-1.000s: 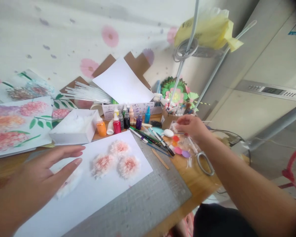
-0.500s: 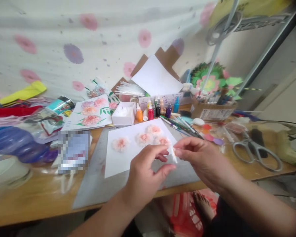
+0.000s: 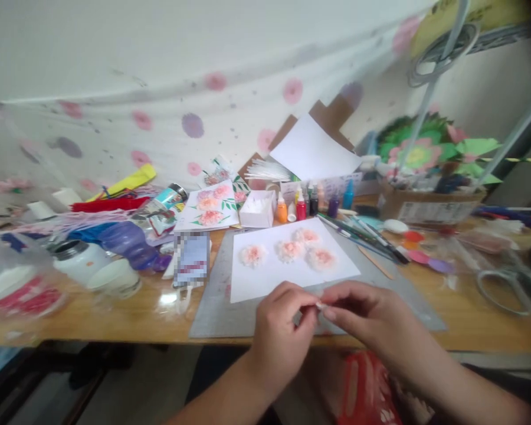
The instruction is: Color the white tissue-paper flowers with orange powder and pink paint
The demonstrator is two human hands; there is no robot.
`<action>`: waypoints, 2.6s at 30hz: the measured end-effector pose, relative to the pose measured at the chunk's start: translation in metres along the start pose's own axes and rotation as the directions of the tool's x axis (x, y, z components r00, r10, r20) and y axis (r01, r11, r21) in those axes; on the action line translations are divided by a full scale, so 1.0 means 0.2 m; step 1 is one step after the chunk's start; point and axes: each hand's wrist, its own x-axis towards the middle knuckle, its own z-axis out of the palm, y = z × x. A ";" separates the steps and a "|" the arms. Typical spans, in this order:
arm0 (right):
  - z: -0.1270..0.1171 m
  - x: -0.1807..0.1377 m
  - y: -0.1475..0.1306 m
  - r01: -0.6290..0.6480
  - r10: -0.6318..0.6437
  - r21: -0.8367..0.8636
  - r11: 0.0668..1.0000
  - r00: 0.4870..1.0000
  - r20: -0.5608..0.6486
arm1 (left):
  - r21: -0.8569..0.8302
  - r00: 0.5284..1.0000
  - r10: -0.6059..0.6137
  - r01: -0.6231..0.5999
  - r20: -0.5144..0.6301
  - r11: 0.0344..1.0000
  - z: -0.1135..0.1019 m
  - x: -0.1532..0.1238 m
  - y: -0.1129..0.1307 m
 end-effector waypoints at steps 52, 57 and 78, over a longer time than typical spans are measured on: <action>-0.06 -0.14 0.02 0.747 -0.610 -0.317 0.584 0.662 0.436 | -0.591 0.468 -0.553 0.805 0.689 -0.054 0.03 -0.19 0.07; -0.06 -0.16 0.05 0.493 -0.395 -0.268 0.827 0.851 0.347 | -0.560 0.474 -0.594 0.827 0.649 0.049 0.01 -0.20 0.06; -0.06 -0.13 0.04 0.318 -0.276 -0.066 0.946 0.893 0.355 | -0.557 0.529 -0.603 0.814 0.597 0.163 0.06 -0.18 0.07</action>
